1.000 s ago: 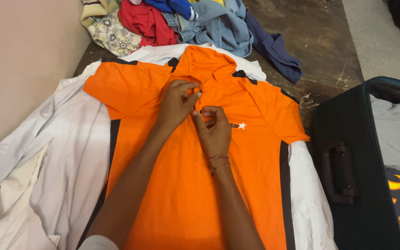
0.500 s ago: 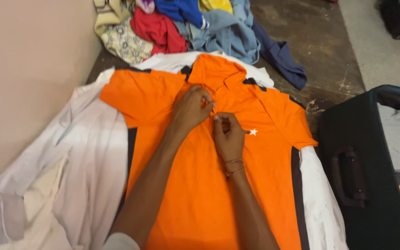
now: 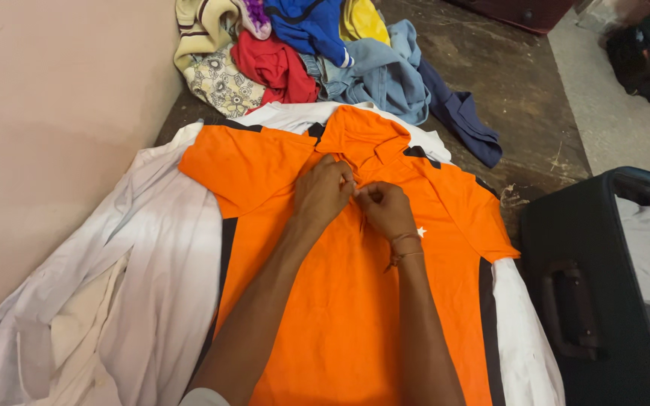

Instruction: The person buttons an orange polo shirt, folds it into a small rectangle, and places it into a suitcase before beginning to button a white shirt.

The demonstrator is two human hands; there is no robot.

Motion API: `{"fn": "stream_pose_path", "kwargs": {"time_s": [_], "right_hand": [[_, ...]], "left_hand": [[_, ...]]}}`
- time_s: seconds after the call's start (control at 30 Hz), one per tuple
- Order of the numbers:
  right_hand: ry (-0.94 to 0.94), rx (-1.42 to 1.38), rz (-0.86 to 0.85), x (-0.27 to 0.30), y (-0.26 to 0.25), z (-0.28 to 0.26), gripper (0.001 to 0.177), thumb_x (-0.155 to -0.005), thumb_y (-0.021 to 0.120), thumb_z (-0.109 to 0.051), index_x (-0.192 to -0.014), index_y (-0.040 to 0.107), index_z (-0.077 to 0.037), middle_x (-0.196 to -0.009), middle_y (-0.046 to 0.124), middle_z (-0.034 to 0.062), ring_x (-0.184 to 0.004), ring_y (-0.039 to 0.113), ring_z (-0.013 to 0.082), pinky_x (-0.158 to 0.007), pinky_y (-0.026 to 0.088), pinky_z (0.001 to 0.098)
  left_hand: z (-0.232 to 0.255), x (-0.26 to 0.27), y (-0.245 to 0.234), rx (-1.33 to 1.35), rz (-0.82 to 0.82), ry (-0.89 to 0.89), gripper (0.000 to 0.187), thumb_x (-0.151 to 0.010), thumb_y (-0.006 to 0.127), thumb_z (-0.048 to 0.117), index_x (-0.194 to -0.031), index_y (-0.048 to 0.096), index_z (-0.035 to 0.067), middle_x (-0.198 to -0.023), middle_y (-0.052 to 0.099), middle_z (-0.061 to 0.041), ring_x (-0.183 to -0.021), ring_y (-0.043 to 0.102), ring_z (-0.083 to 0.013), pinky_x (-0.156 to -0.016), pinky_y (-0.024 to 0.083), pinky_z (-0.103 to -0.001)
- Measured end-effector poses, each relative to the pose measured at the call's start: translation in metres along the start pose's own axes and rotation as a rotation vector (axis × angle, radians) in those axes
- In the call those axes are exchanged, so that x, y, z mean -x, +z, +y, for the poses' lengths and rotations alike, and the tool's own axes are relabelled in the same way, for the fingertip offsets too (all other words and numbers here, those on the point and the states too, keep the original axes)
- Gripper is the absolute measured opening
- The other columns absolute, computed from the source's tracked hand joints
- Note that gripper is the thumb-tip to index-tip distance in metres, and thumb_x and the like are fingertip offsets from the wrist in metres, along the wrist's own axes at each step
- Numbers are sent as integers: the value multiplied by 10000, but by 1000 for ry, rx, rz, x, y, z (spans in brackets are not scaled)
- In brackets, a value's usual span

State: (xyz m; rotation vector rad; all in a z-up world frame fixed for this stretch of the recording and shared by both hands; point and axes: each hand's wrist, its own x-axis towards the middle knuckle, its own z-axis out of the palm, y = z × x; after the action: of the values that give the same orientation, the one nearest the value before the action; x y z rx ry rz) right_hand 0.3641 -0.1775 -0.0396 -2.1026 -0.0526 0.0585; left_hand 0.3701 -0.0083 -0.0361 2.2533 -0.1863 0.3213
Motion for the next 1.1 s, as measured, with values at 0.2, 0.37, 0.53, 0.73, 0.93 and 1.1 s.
{"fn": "stream_pose_path", "kwargs": {"time_s": [0.2, 0.37, 0.53, 0.73, 0.93, 1.1], "right_hand": [[-46, -100, -60, 2, -4, 13, 189, -943, 716, -170, -1003, 726, 9, -792, 732, 42, -655, 623, 93, -601, 522, 271], [-19, 79, 12, 8, -3, -4, 162, -886, 736, -107, -980, 746, 25, -824, 745, 15, -718, 705, 81, -675, 575, 254], [138, -294, -154, 8, -21, -1, 227, -942, 654, -109, -1116, 697, 29, -806, 691, 19, -688, 654, 97, -650, 581, 278], [-26, -19, 62, 7, -10, 24, 242, -970, 581, -120, -1132, 664, 40, -824, 695, 135, -688, 652, 178, -646, 545, 325], [-222, 132, 230, 8, 2, 20, 204, -964, 620, -184, -1006, 606, 16, -929, 698, 186, -839, 684, 294, -765, 545, 390], [-56, 194, 332, 26, 0, -33, 367, -926, 713, -337, -1047, 599, -11, -935, 711, 131, -792, 693, 276, -712, 542, 401]], "left_hand": [[-2, -3, 11, -27, 81, -10, 146, -787, 824, 236, -798, 743, 116, -917, 694, -78, -850, 694, -285, -725, 551, -418], [-6, -4, 6, 140, 40, -80, 231, -706, 865, 260, -839, 770, 96, -855, 735, -63, -803, 722, -204, -700, 563, -361], [0, -4, 1, 136, -16, -152, 189, -759, 842, 257, -875, 800, 113, -816, 764, -46, -767, 737, -198, -695, 573, -354], [14, 1, 5, 71, 24, -192, 221, -759, 844, 287, -875, 782, 109, -805, 747, -50, -771, 722, -235, -679, 563, -387], [23, 7, 16, -112, 100, -77, 268, -836, 797, 302, -951, 677, 91, -945, 685, -97, -830, 692, -314, -694, 533, -462], [24, 11, 23, -181, 96, 35, 159, -901, 706, 206, -974, 662, 73, -1020, 666, -114, -889, 697, -344, -714, 547, -494]]}}
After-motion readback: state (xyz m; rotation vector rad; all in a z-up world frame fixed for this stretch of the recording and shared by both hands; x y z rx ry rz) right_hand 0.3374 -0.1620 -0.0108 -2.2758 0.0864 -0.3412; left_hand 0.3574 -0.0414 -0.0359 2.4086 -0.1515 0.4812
